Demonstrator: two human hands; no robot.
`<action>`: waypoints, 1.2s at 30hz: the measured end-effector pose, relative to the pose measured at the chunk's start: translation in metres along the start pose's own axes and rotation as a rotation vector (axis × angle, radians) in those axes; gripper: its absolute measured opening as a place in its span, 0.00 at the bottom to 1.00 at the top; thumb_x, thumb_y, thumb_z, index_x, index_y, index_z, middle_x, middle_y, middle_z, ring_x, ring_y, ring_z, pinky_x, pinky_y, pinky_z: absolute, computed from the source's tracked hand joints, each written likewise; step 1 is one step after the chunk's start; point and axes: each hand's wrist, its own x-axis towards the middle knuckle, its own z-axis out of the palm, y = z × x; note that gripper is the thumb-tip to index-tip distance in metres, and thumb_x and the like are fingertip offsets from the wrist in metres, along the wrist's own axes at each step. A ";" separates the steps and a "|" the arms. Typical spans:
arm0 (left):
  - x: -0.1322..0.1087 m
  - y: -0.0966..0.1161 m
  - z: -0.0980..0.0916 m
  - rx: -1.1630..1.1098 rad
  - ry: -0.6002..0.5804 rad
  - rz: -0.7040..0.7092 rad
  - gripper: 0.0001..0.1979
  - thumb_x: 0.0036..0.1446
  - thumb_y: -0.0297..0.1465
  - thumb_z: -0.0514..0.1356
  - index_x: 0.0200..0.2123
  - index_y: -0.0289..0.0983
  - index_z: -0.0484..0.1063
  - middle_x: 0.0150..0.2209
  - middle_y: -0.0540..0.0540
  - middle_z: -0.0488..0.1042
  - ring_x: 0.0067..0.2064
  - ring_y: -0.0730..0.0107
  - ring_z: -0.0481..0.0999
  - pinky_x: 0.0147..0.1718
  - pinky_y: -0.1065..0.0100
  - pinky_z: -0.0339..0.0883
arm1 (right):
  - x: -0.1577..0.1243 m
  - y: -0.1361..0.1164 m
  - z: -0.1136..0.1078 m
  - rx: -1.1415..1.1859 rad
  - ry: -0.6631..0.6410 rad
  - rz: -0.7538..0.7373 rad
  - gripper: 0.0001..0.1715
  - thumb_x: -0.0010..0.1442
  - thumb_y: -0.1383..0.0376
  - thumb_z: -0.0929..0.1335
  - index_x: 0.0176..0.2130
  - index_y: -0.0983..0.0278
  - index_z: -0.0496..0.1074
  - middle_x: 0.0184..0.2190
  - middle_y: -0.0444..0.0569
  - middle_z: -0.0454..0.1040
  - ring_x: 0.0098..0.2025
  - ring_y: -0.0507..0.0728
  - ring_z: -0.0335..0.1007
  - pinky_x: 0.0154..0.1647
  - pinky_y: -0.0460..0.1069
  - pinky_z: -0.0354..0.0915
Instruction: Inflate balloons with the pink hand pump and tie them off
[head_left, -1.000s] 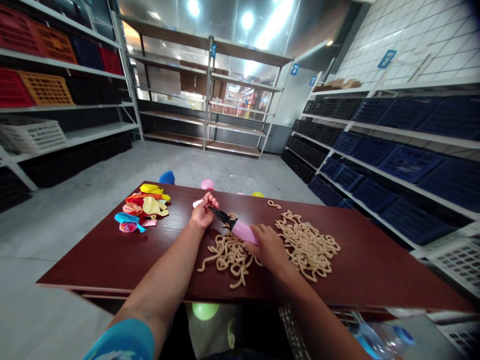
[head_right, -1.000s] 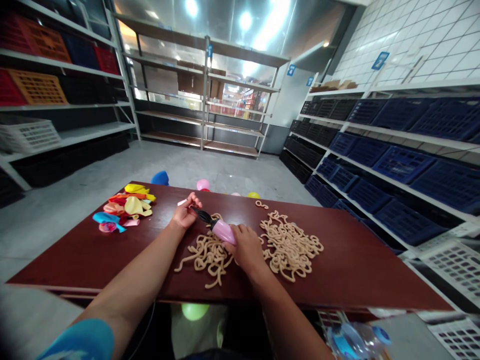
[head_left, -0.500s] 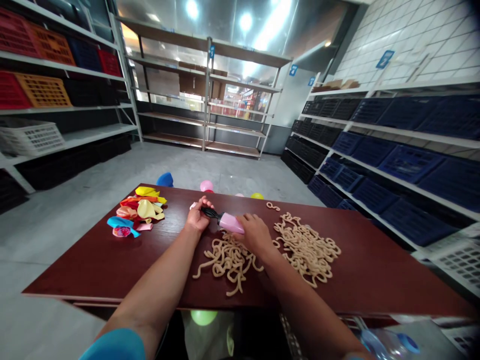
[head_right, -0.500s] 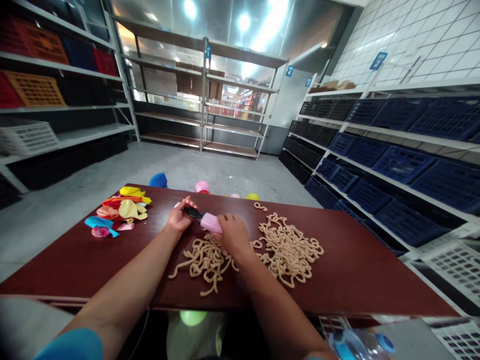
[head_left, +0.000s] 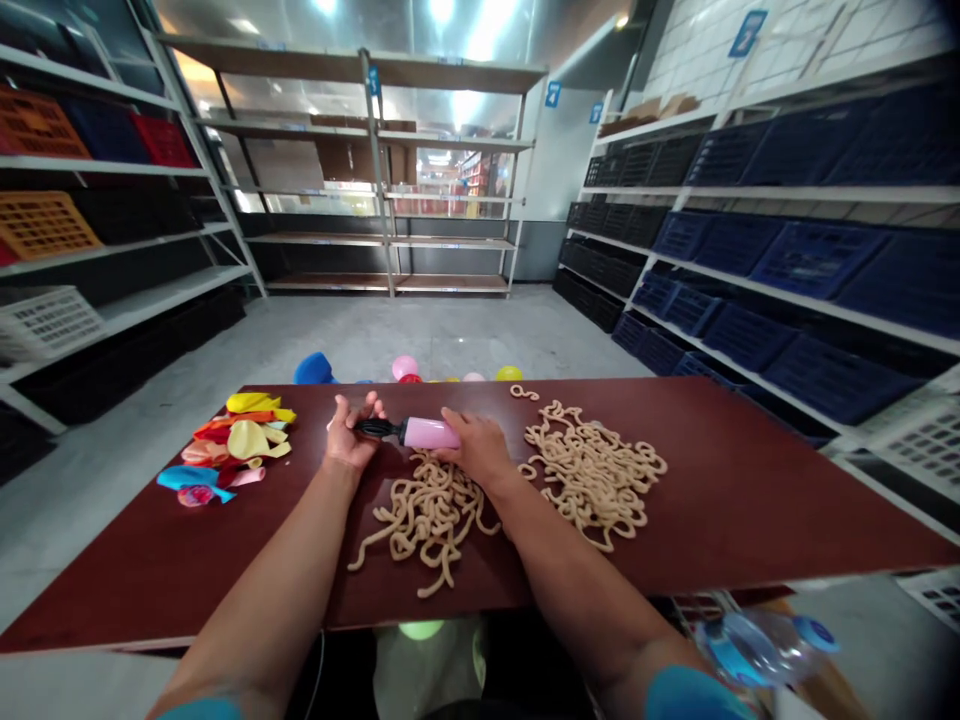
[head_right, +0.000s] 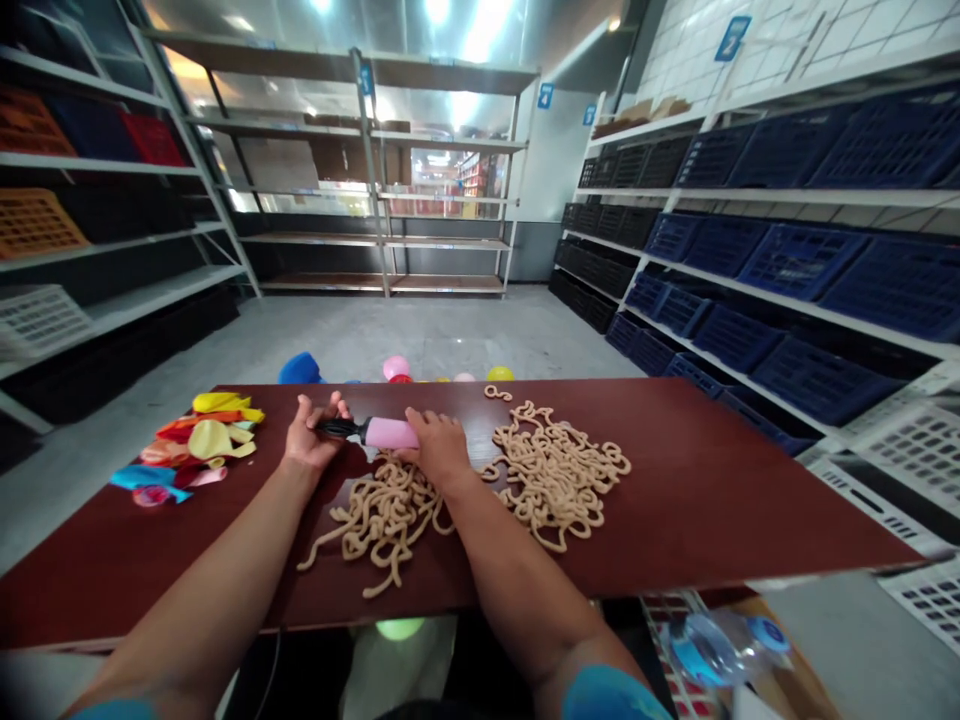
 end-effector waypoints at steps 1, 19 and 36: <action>0.001 -0.002 0.000 0.005 0.031 0.018 0.26 0.58 0.42 0.50 0.14 0.35 0.48 0.30 0.43 0.73 0.32 0.66 0.74 0.31 0.63 0.69 | 0.000 0.000 0.001 0.000 0.009 0.004 0.36 0.50 0.47 0.68 0.54 0.56 0.59 0.45 0.51 0.68 0.45 0.59 0.63 0.44 0.52 0.54; -0.021 0.022 0.078 0.276 -0.025 0.248 0.26 0.57 0.49 0.45 0.16 0.35 0.54 0.25 0.44 0.70 0.22 0.74 0.67 0.18 0.72 0.58 | 0.003 0.001 0.006 0.150 0.054 0.109 0.25 0.48 0.60 0.71 0.44 0.63 0.61 0.43 0.51 0.67 0.45 0.58 0.62 0.42 0.51 0.59; -0.042 0.110 0.177 0.506 0.034 0.459 0.14 0.49 0.26 0.49 0.17 0.37 0.44 0.15 0.52 0.54 0.14 0.78 0.53 0.14 0.74 0.53 | 0.008 0.002 0.012 0.271 0.091 0.139 0.20 0.49 0.58 0.66 0.42 0.62 0.63 0.36 0.50 0.72 0.37 0.57 0.69 0.35 0.50 0.60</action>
